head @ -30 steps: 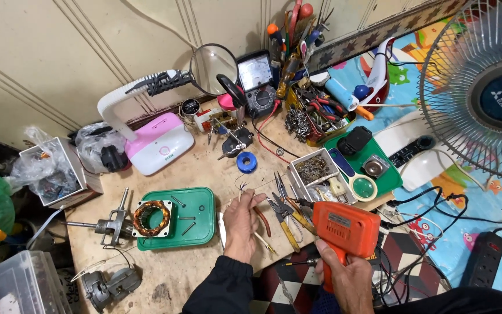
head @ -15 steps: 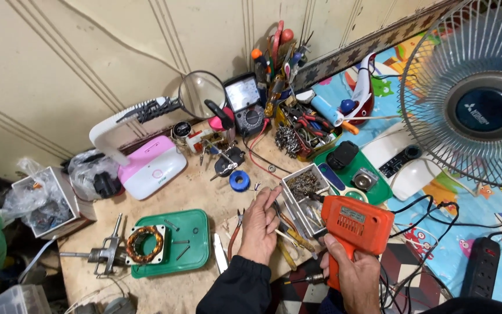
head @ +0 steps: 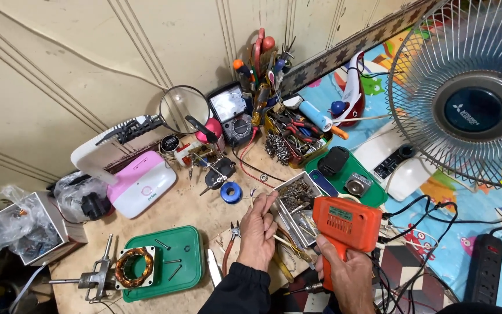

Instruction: The person uses a heat gun to apply heat to a white electrical cord held in their left hand. They then use pliers to strip the insulation from the cord's end and continue heating the cord with the heat gun.

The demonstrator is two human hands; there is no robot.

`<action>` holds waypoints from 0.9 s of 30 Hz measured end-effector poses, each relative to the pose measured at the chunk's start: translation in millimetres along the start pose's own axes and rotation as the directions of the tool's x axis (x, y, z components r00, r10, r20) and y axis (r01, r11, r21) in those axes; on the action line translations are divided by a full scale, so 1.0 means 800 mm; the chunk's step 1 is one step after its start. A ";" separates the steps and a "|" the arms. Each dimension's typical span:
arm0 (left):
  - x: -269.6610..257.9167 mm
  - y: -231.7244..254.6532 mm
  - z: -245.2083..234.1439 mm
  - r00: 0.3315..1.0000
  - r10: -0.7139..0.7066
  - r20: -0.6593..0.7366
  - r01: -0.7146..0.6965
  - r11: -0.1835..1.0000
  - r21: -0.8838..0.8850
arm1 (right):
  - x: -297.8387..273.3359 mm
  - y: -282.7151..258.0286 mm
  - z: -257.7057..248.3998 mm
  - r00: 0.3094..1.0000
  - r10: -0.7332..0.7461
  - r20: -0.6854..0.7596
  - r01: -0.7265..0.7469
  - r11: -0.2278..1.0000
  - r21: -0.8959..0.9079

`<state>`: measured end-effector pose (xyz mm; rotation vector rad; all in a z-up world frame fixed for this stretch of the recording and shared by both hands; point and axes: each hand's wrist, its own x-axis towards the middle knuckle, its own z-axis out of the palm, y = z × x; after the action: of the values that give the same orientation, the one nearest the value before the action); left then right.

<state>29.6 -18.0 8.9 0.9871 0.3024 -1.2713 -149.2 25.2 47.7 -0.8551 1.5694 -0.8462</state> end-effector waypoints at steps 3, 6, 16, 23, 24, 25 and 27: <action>0.003 0.000 -0.001 1.000 0.001 0.005 -0.001 1.000 -0.005 | 0.002 0.002 0.001 1.000 0.013 0.010 -0.014 0.999 0.034; 0.005 -0.001 -0.001 1.000 -0.001 -0.004 0.001 1.000 -0.013 | -0.002 -0.002 -0.001 1.000 0.003 0.009 -0.003 1.000 0.031; 0.013 -0.002 -0.007 1.000 0.008 0.005 -0.008 1.000 0.004 | -0.002 0.000 -0.004 1.000 0.023 0.021 -0.024 0.997 0.074; 0.007 0.001 -0.005 0.999 -0.009 -0.031 0.009 1.000 -0.019 | -0.008 -0.006 -0.004 0.999 0.031 0.034 -0.034 0.997 0.076; 0.008 0.001 -0.005 0.999 -0.007 -0.040 0.007 1.000 -0.021 | -0.008 -0.007 -0.004 0.999 0.035 0.030 -0.038 0.995 0.090; 0.006 0.002 -0.004 0.999 -0.006 -0.040 0.006 1.000 -0.021 | -0.009 -0.007 -0.004 0.999 0.035 0.030 -0.037 0.995 0.090; 0.004 0.004 -0.002 0.999 0.005 -0.046 -0.006 1.000 -0.018 | -0.011 -0.008 -0.005 0.999 0.047 0.023 -0.049 0.995 0.087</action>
<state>34.0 -18.7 7.0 1.0021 0.3461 -1.2406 -151.7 30.2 58.1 -0.7580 1.5173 -0.8621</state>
